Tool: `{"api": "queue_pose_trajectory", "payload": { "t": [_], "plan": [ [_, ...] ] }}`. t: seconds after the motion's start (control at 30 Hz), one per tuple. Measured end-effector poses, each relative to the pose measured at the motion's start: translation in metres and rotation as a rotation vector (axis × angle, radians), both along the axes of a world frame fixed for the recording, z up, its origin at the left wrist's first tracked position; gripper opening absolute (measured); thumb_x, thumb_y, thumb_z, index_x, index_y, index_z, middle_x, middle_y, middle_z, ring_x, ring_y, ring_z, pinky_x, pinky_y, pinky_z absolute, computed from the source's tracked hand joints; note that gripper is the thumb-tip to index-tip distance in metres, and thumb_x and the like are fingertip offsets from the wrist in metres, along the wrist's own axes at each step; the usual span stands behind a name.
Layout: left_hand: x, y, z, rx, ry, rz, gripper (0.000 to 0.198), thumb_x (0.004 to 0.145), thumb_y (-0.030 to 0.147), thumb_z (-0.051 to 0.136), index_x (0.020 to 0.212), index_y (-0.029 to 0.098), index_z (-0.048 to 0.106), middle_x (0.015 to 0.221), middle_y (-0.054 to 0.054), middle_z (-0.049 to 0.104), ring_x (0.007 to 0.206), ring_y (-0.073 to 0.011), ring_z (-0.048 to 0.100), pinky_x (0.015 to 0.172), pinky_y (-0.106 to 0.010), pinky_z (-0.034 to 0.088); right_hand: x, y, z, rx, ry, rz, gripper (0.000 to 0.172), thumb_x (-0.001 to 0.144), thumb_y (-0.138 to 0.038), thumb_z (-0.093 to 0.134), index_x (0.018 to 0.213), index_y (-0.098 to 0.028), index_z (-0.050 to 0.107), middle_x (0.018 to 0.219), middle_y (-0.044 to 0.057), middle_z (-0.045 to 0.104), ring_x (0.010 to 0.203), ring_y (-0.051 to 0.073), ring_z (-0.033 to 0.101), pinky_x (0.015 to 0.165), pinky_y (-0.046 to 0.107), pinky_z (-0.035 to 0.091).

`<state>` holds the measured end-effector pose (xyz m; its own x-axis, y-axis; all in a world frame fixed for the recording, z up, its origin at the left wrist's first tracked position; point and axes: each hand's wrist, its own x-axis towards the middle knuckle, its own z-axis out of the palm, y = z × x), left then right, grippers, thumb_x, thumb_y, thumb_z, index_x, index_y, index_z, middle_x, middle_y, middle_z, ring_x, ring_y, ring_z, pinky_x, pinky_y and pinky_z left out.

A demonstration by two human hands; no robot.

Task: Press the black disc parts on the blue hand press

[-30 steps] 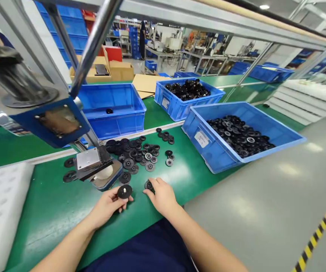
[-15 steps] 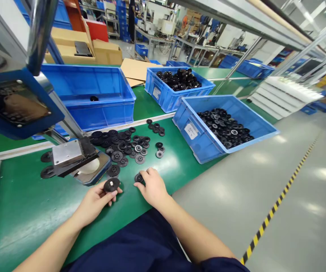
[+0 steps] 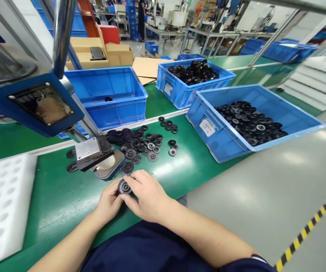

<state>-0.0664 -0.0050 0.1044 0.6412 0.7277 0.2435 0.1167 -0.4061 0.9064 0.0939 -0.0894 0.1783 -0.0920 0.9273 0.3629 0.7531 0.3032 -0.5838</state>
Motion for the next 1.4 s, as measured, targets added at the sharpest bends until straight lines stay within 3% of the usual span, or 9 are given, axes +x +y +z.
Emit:
{"api": "queue_pose_trajectory", "payload": {
  "t": [0.27, 0.63, 0.97, 1.13, 1.27, 1.4],
  "plan": [
    [-0.001, 0.0, -0.005, 0.149, -0.053, -0.051, 0.026, 0.094, 0.021, 0.052, 0.115, 0.019, 0.068, 0.11, -0.012, 0.074, 0.102, -0.0237, 0.07, 0.089, -0.037, 0.058, 0.001, -0.001, -0.006, 0.022, -0.063, 0.03, 0.03, 0.095, -0.029, 0.057, 0.123, -0.016, 0.056, 0.101, 0.011, 0.063, 0.09, 0.022, 0.056, 0.079, 0.039, 0.054],
    [0.0, -0.009, -0.001, 0.114, -0.04, -0.041, 0.026, 0.097, 0.027, 0.048, 0.106, 0.019, 0.071, 0.099, -0.011, 0.075, 0.092, -0.0226, 0.071, 0.082, -0.035, 0.058, -0.003, -0.006, -0.016, 0.1, -0.035, -0.008, 0.031, 0.097, -0.033, 0.055, 0.123, -0.015, 0.056, 0.092, 0.009, 0.064, 0.083, 0.02, 0.056, 0.074, 0.037, 0.052],
    [0.001, -0.01, 0.001, 0.092, -0.044, -0.054, 0.026, 0.095, 0.021, 0.048, 0.103, 0.019, 0.072, 0.097, -0.01, 0.075, 0.088, -0.0212, 0.071, 0.079, -0.034, 0.057, -0.002, -0.008, -0.025, 0.148, 0.017, -0.008, 0.038, 0.097, -0.027, 0.057, 0.133, -0.017, 0.051, 0.089, 0.006, 0.063, 0.081, 0.019, 0.057, 0.075, 0.035, 0.053],
    [0.003, -0.008, 0.007, -0.054, 0.018, -0.076, 0.022, 0.092, 0.023, 0.052, 0.102, 0.018, 0.071, 0.096, -0.01, 0.073, 0.091, -0.0236, 0.069, 0.083, -0.036, 0.055, 0.007, -0.005, -0.024, 0.028, 0.118, -0.011, 0.037, 0.098, -0.035, 0.055, 0.132, -0.019, 0.055, 0.091, 0.007, 0.063, 0.084, 0.018, 0.059, 0.076, 0.033, 0.055],
    [0.003, -0.009, 0.012, -0.349, 0.005, -0.094, 0.024, 0.09, 0.027, 0.06, 0.112, 0.019, 0.061, 0.098, -0.008, 0.071, 0.094, -0.0226, 0.066, 0.085, -0.035, 0.052, 0.015, -0.004, -0.019, -0.097, 0.242, -0.048, 0.032, 0.097, -0.037, 0.057, 0.123, -0.02, 0.062, 0.089, 0.006, 0.063, 0.082, 0.016, 0.06, 0.074, 0.031, 0.054],
    [0.005, -0.009, 0.014, -0.535, -0.069, -0.044, 0.021, 0.085, 0.033, 0.067, 0.097, 0.02, 0.055, 0.088, -0.003, 0.066, 0.082, -0.0176, 0.062, 0.076, -0.029, 0.048, 0.021, -0.002, -0.019, -0.199, 0.367, -0.078, 0.035, 0.097, -0.041, 0.054, 0.123, -0.02, 0.065, 0.088, 0.006, 0.064, 0.078, 0.016, 0.061, 0.073, 0.031, 0.054]
  ]
}}
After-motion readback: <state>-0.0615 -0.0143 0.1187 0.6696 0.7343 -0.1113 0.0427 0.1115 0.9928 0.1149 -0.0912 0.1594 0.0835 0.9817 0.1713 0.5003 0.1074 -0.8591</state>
